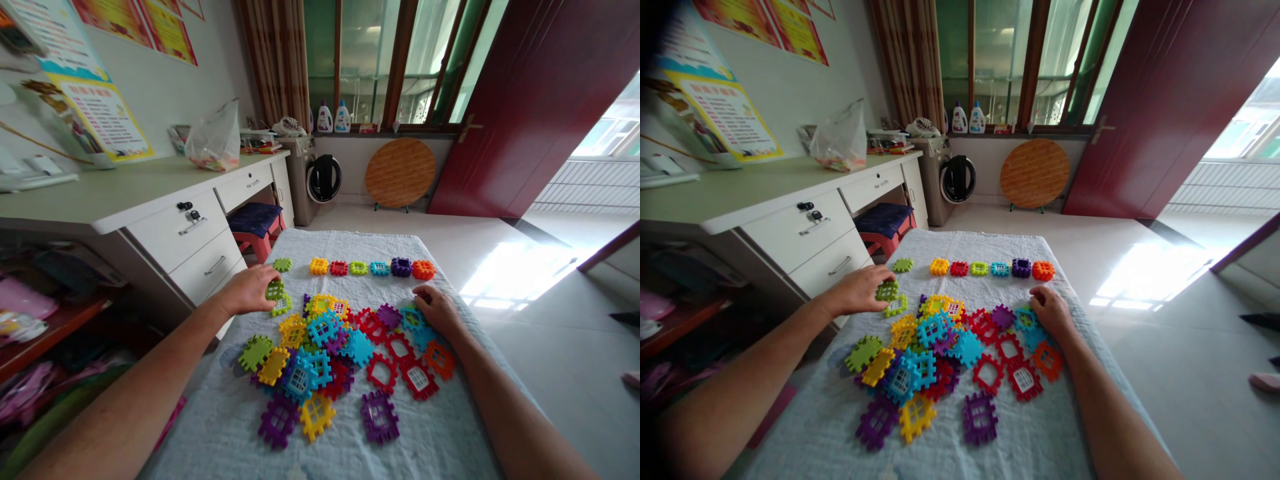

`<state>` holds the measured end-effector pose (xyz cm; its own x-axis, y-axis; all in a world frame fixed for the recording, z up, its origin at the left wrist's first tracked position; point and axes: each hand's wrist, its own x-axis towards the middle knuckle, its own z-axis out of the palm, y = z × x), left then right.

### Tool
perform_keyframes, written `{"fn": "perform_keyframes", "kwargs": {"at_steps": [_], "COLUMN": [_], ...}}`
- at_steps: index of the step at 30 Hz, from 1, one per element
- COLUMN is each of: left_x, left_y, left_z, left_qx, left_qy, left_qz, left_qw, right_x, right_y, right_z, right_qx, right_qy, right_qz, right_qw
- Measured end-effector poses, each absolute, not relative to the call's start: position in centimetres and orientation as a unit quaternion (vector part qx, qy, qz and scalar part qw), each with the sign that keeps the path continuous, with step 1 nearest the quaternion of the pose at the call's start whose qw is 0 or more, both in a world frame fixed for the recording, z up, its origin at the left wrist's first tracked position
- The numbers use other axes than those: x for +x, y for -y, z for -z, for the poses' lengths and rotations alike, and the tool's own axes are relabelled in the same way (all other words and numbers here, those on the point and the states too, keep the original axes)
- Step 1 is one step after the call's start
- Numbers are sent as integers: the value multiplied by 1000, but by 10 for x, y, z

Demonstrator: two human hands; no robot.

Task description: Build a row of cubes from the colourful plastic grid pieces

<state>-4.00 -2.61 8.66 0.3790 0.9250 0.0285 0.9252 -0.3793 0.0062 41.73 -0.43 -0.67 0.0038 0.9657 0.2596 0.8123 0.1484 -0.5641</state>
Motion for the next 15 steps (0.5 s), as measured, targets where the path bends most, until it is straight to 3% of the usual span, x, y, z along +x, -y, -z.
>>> {"fn": "perform_keyframes", "kwargs": {"at_steps": [8,15], "left_x": [-52,-56], "left_y": [-68,-104], "left_z": [-80,-65], "left_qx": [-796,-785], "left_qy": [604,615], "left_qz": [-40,-45], "left_qw": [-15,-53], "right_x": [418,418], "right_y": [5,5], "right_z": [7,8], "right_qx": [-636,-635], "right_qy": [698,698], "right_qz": [-123,-121], "right_qw": [306,310]}}
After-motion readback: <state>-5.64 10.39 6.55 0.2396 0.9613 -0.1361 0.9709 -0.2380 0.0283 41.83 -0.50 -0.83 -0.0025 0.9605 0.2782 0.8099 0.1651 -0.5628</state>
